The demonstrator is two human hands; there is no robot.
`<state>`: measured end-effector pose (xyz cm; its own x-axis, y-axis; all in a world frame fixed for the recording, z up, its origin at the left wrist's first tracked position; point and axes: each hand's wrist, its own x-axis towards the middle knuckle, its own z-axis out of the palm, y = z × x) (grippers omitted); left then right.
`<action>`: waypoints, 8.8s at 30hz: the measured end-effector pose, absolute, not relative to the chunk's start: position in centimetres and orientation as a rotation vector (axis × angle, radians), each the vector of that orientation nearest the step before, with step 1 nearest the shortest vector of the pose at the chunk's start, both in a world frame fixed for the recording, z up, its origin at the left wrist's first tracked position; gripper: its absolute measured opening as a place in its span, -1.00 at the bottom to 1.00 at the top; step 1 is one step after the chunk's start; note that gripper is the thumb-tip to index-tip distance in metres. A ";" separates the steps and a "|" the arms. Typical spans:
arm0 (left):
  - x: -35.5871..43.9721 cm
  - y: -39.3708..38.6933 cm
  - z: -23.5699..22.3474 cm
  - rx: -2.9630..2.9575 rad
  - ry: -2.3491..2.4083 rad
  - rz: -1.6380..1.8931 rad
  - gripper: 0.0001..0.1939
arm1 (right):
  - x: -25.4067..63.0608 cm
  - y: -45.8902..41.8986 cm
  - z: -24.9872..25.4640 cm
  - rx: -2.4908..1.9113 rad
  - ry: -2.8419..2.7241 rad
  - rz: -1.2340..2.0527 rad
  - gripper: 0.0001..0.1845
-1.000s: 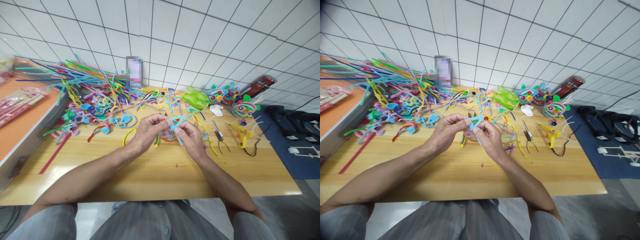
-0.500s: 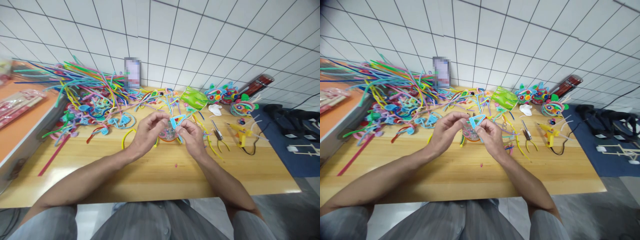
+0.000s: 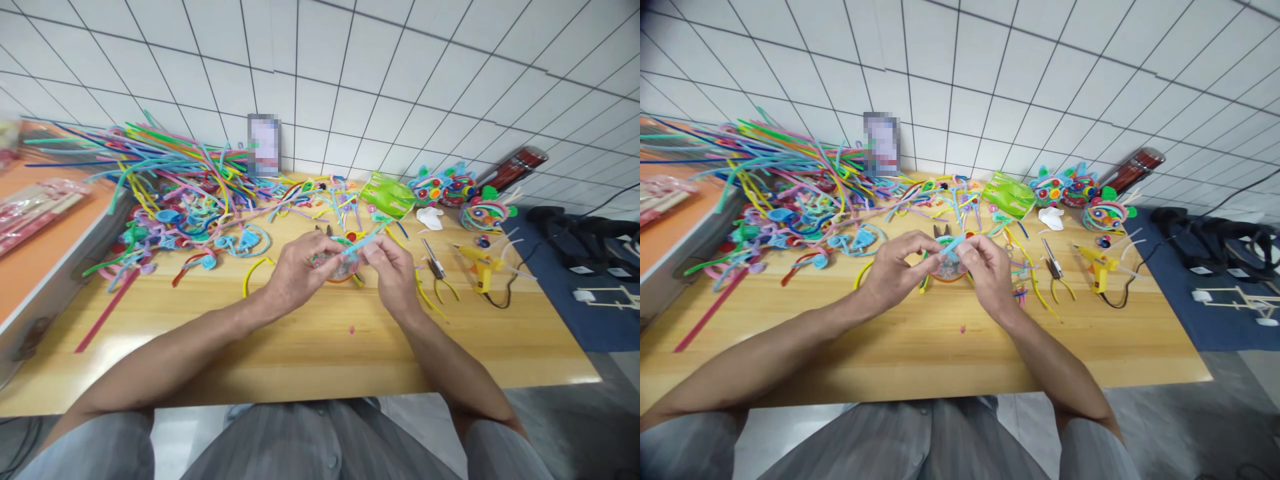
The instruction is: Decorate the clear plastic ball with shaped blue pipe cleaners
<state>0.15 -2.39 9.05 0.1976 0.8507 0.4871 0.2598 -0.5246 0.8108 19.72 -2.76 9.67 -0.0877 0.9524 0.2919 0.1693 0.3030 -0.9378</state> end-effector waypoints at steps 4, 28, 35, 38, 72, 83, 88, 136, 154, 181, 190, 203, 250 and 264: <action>0.8 -2.7 9.9 1.315 0.894 1.144 -0.70 | 19.9 -3.0 10.3 -1.050 -1.631 0.691 -0.89; 0.9 -2.7 9.9 1.160 0.847 0.979 -0.73 | 20.3 -2.3 10.2 -0.938 -1.675 0.891 -0.93; 1.2 -2.7 9.4 1.168 0.907 1.136 -0.76 | 19.9 -3.3 10.7 -0.923 -1.872 0.351 -0.90; 1.1 -2.8 9.4 1.126 0.926 1.180 -0.72 | 19.5 -3.6 10.4 -0.789 -1.974 0.015 -0.78; 0.7 -2.5 10.1 0.852 0.878 1.283 -0.65 | 19.4 -3.1 8.4 -0.977 -1.623 0.581 -0.87; 1.1 -2.7 9.8 0.840 0.878 1.255 -0.64 | 18.3 -3.6 8.8 -1.135 -1.654 0.787 -0.86; 1.0 -2.5 9.5 0.825 0.837 1.178 -0.64 | 18.4 -3.5 8.8 -1.155 -1.625 0.853 -0.84; 0.6 -2.5 10.6 1.142 0.828 0.968 -0.65 | 20.5 -2.2 10.0 -0.873 -1.871 0.716 -0.77; 0.8 -2.9 10.6 1.039 0.798 1.127 -0.63 | 19.9 -3.0 10.0 -0.883 -1.752 0.657 -0.89; 0.9 -2.4 9.5 0.912 0.838 1.084 -0.56 | 18.7 -3.7 9.6 -1.001 -1.528 0.889 -0.67; 1.2 -2.5 9.2 0.814 0.846 1.164 -0.56 | 19.1 -3.2 9.9 -1.117 -1.646 0.885 -0.89; 1.4 -2.5 8.4 0.871 0.872 1.167 -0.52 | 18.8 -2.6 8.7 -1.126 -1.616 0.857 -0.81; 0.8 -2.9 8.9 1.274 0.613 1.296 -0.68 | 18.9 -3.0 10.0 -1.008 -1.447 0.998 -0.69; 0.6 -2.5 8.3 1.204 0.584 1.239 -0.71 | 18.8 -1.6 7.5 -1.069 -1.335 0.997 -0.76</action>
